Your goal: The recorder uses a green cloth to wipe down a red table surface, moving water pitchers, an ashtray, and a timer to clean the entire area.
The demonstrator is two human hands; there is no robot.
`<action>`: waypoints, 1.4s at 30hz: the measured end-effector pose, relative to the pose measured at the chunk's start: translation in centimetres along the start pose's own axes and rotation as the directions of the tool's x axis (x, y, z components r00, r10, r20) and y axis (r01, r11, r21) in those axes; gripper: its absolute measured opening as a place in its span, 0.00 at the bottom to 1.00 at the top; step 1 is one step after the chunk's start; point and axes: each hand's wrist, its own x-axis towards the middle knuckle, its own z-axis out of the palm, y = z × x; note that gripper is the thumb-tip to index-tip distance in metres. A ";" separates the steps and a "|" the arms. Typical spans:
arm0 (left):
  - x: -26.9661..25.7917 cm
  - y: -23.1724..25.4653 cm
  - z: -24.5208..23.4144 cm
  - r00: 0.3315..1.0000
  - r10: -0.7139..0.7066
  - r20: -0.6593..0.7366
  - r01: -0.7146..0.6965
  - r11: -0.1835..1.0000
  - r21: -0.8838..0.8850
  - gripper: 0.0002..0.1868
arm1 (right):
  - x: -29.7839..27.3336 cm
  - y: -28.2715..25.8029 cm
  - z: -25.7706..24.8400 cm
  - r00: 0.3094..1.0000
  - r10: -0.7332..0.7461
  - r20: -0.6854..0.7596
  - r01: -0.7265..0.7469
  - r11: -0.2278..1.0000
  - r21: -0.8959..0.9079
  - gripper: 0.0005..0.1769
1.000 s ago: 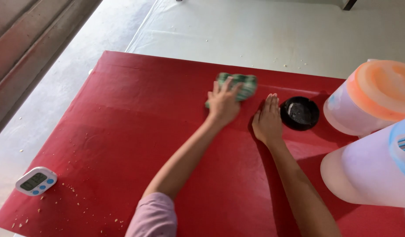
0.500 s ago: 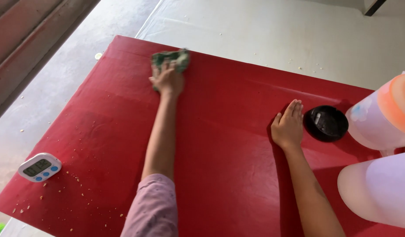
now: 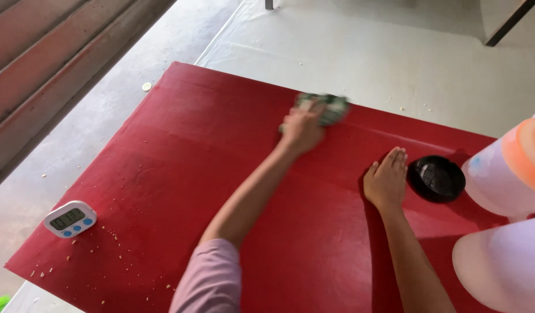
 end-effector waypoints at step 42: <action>-17.0 -13.6 5.5 0.965 0.119 -0.235 -0.067 0.974 0.217 0.26 | 0.8 3.0 2.0 0.999 -0.032 -0.006 0.031 0.991 -0.133 0.43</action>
